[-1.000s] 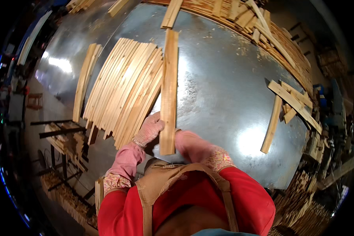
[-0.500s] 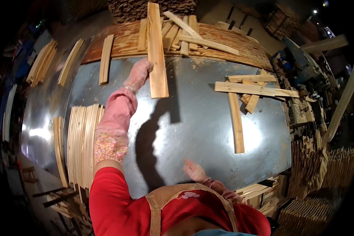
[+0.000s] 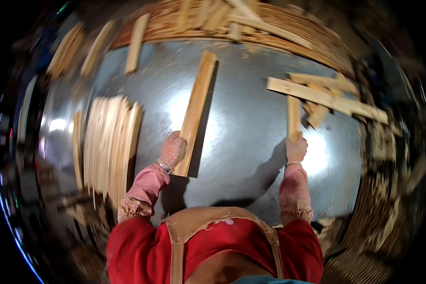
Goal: The person sorts and stacks thin wooden slats on a large, round metal table. They pick up individual pieces from a pile, align them, and place them into a neat stack, occasionally moving the stack to a different position on the table.
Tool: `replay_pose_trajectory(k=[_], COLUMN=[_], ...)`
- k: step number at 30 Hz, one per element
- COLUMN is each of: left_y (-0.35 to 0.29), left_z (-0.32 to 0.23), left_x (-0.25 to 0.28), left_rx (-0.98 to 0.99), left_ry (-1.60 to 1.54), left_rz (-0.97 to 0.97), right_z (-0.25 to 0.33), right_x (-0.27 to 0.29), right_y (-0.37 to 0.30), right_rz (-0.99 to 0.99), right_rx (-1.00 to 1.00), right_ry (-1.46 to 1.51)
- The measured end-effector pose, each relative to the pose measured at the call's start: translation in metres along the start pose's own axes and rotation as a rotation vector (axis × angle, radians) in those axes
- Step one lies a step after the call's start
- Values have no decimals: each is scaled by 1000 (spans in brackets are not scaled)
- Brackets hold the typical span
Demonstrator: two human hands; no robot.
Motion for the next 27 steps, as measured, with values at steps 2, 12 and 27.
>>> replay_pose_trajectory(k=[2,12,27], left_y=[-25,-172,-555], left_z=[75,181,545], left_x=[18,147,356], left_rx=[82,-150,403], left_ry=[-31,-208,-595], left_rz=[-75,-605,-2199], right_z=[26,236,494], right_x=[1,-61,-111], right_y=[-13,-267,-513], right_rz=[116,941,786], right_rx=[81,94,623], right_ry=[67,908,694])
Point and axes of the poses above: each hand's wrist, its own y-axis towards the middle knuckle, its own x-axis out of the back of the hand, z = x × y, the point moved 5 cm from there along y, towards the middle knuckle, and after that the axes turned 6 degrees about -z, right-handed, at the moved point
